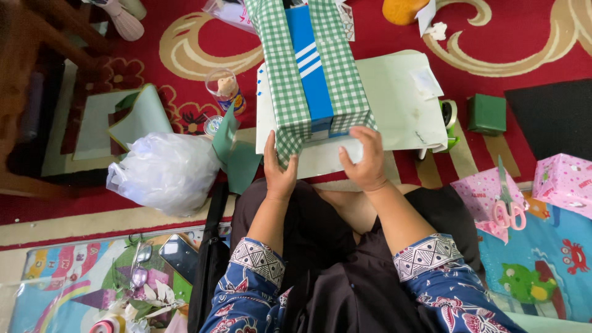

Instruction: The person wraps a shoe box with patterned paper, folding the edges and securing them with tape.

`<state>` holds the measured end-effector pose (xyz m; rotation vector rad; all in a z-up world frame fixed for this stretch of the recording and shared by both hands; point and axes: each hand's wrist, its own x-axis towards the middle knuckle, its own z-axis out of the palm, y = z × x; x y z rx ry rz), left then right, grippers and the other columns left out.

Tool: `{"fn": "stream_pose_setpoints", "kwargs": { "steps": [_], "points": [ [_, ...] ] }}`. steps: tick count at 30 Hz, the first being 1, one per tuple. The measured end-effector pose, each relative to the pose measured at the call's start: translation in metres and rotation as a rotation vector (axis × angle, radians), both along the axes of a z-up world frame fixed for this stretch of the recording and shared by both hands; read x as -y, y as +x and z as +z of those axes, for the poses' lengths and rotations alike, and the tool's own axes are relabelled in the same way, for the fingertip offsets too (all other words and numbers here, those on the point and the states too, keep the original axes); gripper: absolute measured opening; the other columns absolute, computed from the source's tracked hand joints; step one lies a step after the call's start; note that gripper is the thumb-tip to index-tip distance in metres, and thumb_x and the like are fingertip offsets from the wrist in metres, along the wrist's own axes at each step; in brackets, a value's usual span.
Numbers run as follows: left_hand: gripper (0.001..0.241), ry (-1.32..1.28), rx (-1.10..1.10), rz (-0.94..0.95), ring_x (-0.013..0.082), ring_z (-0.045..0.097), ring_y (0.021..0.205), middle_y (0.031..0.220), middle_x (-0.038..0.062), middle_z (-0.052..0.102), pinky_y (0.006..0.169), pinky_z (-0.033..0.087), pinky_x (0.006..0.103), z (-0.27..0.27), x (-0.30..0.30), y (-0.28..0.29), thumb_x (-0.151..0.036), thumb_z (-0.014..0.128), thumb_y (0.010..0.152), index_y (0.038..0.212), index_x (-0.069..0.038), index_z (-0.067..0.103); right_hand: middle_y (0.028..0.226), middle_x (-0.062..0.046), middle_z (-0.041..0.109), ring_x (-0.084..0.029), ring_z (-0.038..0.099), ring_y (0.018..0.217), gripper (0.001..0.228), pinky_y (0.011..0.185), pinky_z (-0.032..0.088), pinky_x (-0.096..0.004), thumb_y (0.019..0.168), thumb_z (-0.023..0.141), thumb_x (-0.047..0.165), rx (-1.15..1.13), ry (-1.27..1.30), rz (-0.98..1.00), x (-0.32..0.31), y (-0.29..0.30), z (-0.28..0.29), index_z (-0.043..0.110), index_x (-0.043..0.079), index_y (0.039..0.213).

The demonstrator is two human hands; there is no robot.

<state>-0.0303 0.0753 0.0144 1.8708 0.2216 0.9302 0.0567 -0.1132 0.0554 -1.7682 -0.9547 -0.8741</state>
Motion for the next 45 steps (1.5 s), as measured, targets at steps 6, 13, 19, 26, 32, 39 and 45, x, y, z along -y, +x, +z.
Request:
{"fn": "stream_pose_setpoints", "kwargs": {
  "steps": [6, 13, 19, 26, 32, 39, 45],
  "points": [
    [0.082, -0.028, -0.025, -0.045, 0.0373, 0.032, 0.147, 0.158, 0.013, 0.034, 0.114, 0.037, 0.0521, -0.005, -0.002, -0.002, -0.010, 0.065, 0.086, 0.161, -0.017, 0.030, 0.114, -0.014, 0.063, -0.032, 0.064, 0.107, 0.036, 0.091, 0.054, -0.040, 0.090, 0.073, 0.022, 0.102, -0.064, 0.049, -0.017, -0.012, -0.010, 0.063, -0.002, 0.115],
    [0.093, 0.010, 0.024, -0.060, 0.0362, 0.035, 0.146, 0.158, 0.018, 0.037, 0.119, 0.032, 0.0473, -0.004, -0.001, -0.001, 0.001, 0.059, 0.073, 0.160, -0.008, 0.027, 0.109, -0.015, 0.065, -0.032, 0.068, 0.097, 0.032, 0.081, 0.058, -0.038, 0.090, 0.072, 0.020, 0.100, -0.070, 0.097, -0.019, -0.013, -0.013, 0.065, -0.002, 0.113],
    [0.098, 0.035, 0.050, -0.049, 0.0375, 0.038, 0.144, 0.157, 0.021, 0.038, 0.120, 0.031, 0.0468, -0.006, 0.000, -0.001, 0.009, 0.054, 0.068, 0.160, -0.004, 0.024, 0.107, -0.014, 0.065, -0.029, 0.069, 0.091, 0.031, 0.077, 0.059, -0.034, 0.090, 0.072, 0.019, 0.078, -0.080, 0.116, -0.021, -0.014, -0.015, 0.065, -0.001, 0.112],
    [0.099, 0.047, 0.042, -0.036, 0.0382, 0.037, 0.144, 0.158, 0.022, 0.037, 0.119, 0.032, 0.0469, -0.011, 0.001, -0.001, 0.015, 0.049, 0.069, 0.161, -0.004, 0.020, 0.106, -0.013, 0.065, -0.027, 0.069, 0.089, 0.029, 0.075, 0.060, -0.032, 0.091, 0.071, 0.019, 0.066, -0.117, 0.123, -0.021, -0.016, -0.018, 0.064, 0.000, 0.112],
    [0.098, 0.028, 0.001, -0.060, 0.0379, 0.034, 0.146, 0.160, 0.019, 0.034, 0.121, 0.029, 0.0474, -0.013, 0.002, -0.004, 0.014, 0.050, 0.071, 0.161, -0.007, 0.020, 0.104, -0.010, 0.064, -0.024, 0.069, 0.089, 0.029, 0.078, 0.060, -0.030, 0.092, 0.071, 0.022, 0.028, -0.141, 0.133, -0.022, -0.015, -0.022, 0.064, 0.002, 0.113],
    [0.104, -0.031, 0.024, -0.173, 0.0394, 0.024, 0.150, 0.163, 0.022, 0.026, 0.123, 0.022, 0.0496, -0.014, 0.001, -0.010, 0.006, 0.054, 0.068, 0.162, -0.007, 0.014, 0.109, -0.010, 0.063, -0.028, 0.066, 0.099, 0.025, 0.084, 0.057, -0.037, 0.095, 0.064, 0.021, 0.036, -0.302, 0.226, -0.024, -0.016, -0.033, 0.065, 0.005, 0.114],
    [0.090, -0.047, 0.071, -0.241, 0.0392, 0.020, 0.151, 0.166, 0.020, 0.019, 0.122, 0.025, 0.0505, -0.016, -0.005, -0.008, -0.009, 0.056, 0.085, 0.163, -0.008, 0.011, 0.120, -0.016, 0.064, -0.034, 0.062, 0.117, 0.037, 0.102, 0.048, -0.045, 0.097, 0.058, 0.029, 0.051, -0.429, 0.295, -0.031, -0.024, -0.038, 0.064, 0.004, 0.123]
  ]
}}
